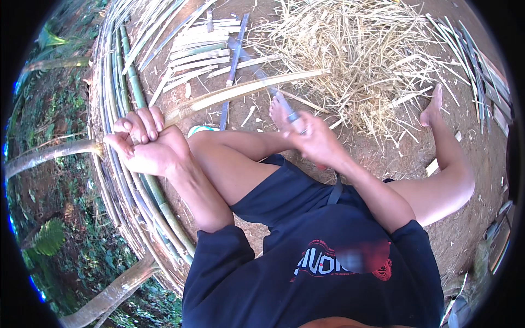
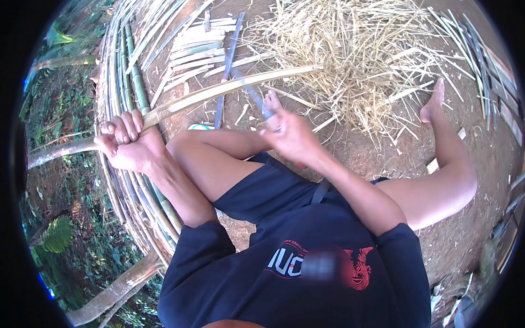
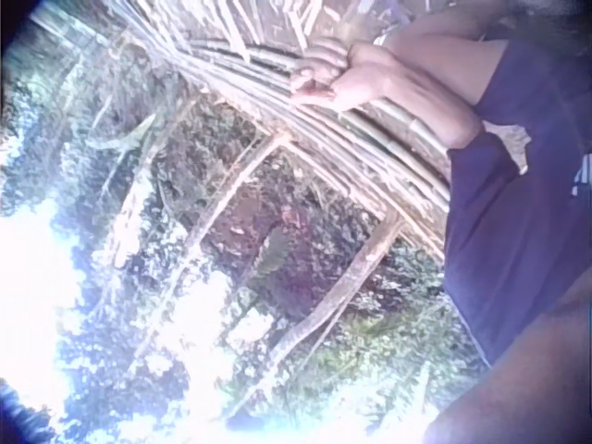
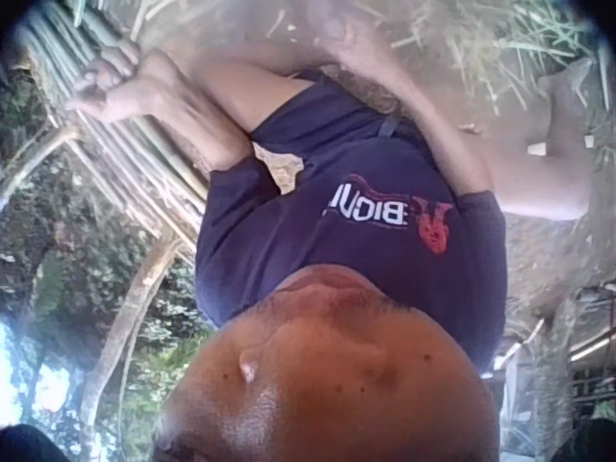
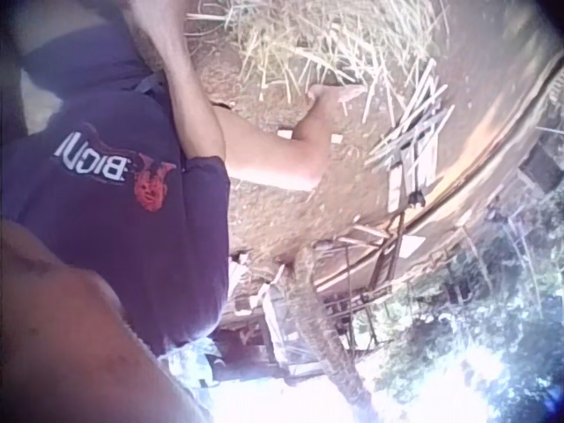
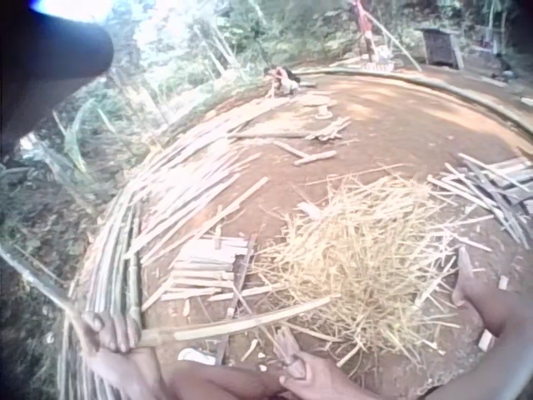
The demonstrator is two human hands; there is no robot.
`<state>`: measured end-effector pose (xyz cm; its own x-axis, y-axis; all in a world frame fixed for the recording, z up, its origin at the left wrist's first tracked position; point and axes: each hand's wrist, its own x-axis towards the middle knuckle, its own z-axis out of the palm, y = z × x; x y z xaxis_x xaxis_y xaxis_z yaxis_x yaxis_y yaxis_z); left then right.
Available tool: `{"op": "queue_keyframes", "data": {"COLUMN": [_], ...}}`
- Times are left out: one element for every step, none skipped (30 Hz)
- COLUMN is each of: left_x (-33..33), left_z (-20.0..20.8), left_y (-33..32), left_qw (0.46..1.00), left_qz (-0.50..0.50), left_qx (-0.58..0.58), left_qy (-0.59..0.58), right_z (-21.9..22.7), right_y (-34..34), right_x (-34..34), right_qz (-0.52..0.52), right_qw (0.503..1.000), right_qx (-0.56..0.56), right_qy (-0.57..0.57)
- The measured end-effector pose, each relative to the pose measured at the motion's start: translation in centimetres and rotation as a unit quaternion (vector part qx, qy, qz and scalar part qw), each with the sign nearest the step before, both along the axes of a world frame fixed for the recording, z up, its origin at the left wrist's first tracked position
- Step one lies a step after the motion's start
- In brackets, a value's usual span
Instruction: The person sits on the ground and uses a machete to split long bamboo poles into thin strips. They hold the bamboo with one hand and strike it with the machete to separate the layers, creating a pile of bamboo slivers.
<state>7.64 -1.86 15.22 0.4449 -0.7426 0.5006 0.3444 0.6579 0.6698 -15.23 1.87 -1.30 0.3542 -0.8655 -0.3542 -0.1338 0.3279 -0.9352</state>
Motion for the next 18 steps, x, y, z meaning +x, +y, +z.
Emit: {"op": "queue_keyframes", "data": {"left_x": [-0.5, -1.2, -1.8, -2.2, -3.1, -3.5, -3.8, -4.3, -4.4, -4.3, -4.2, -3.5, -3.5, -3.5, -3.4, -3.4, -4.0, -4.4], "left_z": [0.3, 0.3, 0.5, 0.5, 0.7, 0.7, 0.9, 1.0, 0.9, 1.0, 1.1, 1.1, 0.9, 0.8, 0.7, 0.8, 1.0, 1.0], "left_y": [0.4, 0.6, 0.8, 1.0, 1.0, 1.1, 1.3, 1.5, 1.4, 1.3, 1.1, 1.0, 0.9, 1.0, 1.2, 1.3, 1.6, 1.4], "left_qw": [1.0, 0.999, 0.998, 1.0, 0.999, 0.999, 0.998, 0.998, 0.997, 0.996, 0.995, 0.995, 0.995, 0.994, 0.994, 0.996, 0.995, 0.995], "left_qz": [0.001, 0.019, 0.037, 0.015, 0.031, 0.037, 0.043, 0.052, 0.066, 0.081, 0.097, 0.096, 0.093, 0.089, 0.084, 0.063, 0.071, 0.069], "left_qx": [-0.003, 0.0, 0.002, -0.002, 0.005, 0.009, 0.008, 0.008, 0.011, 0.014, 0.018, 0.024, 0.023, 0.027, 0.031, 0.017, 0.017, 0.013], "left_qy": [-0.019, -0.03, -0.041, -0.027, -0.024, -0.032, -0.041, -0.026, -0.027, -0.029, -0.032, -0.032, -0.041, -0.051, -0.061, -0.064, -0.066, -0.071], "right_z": [0.7, 1.3, 2.0, 2.5, 2.9, 3.1, 3.3, 3.4, 1.5, 1.3, 1.2, 1.6, 3.2, 3.2, 3.2, 3.3, 2.3, 1.2], "right_y": [0.6, 1.0, 1.4, 1.4, 1.2, 1.1, 0.8, 0.5, 0.1, -0.6, -1.5, -1.4, -1.6, -0.9, -0.2, 0.2, 0.4, 0.3], "right_x": [0.7, 1.2, 1.5, 1.6, 1.7, 1.6, 1.0, 0.4, 0.1, -0.2, -1.0, -1.4, -1.6, -1.5, -1.4, -1.5, -1.5, -1.6], "right_qz": [0.021, 0.034, 0.032, 0.024, 0.015, 0.014, 0.046, 0.073, 0.044, 0.014, 0.069, 0.074, 0.079, 0.077, 0.075, 0.076, 0.066, 0.054], "right_qw": [0.997, 0.989, 0.972, 0.952, 0.934, 0.93, 0.959, 0.977, 0.985, 0.991, 0.987, 0.989, 0.99, 0.989, 0.987, 0.983, 0.982, 0.981], "right_qx": [-0.069, -0.139, -0.22, -0.292, -0.341, -0.351, -0.262, -0.169, -0.136, -0.104, -0.099, -0.054, -0.01, -0.045, -0.08, -0.12, -0.136, -0.156], "right_qy": [0.02, 0.043, 0.07, 0.085, 0.1, 0.108, 0.101, 0.103, 0.092, 0.078, 0.111, 0.113, 0.117, 0.118, 0.119, 0.12, 0.109, 0.101]}}
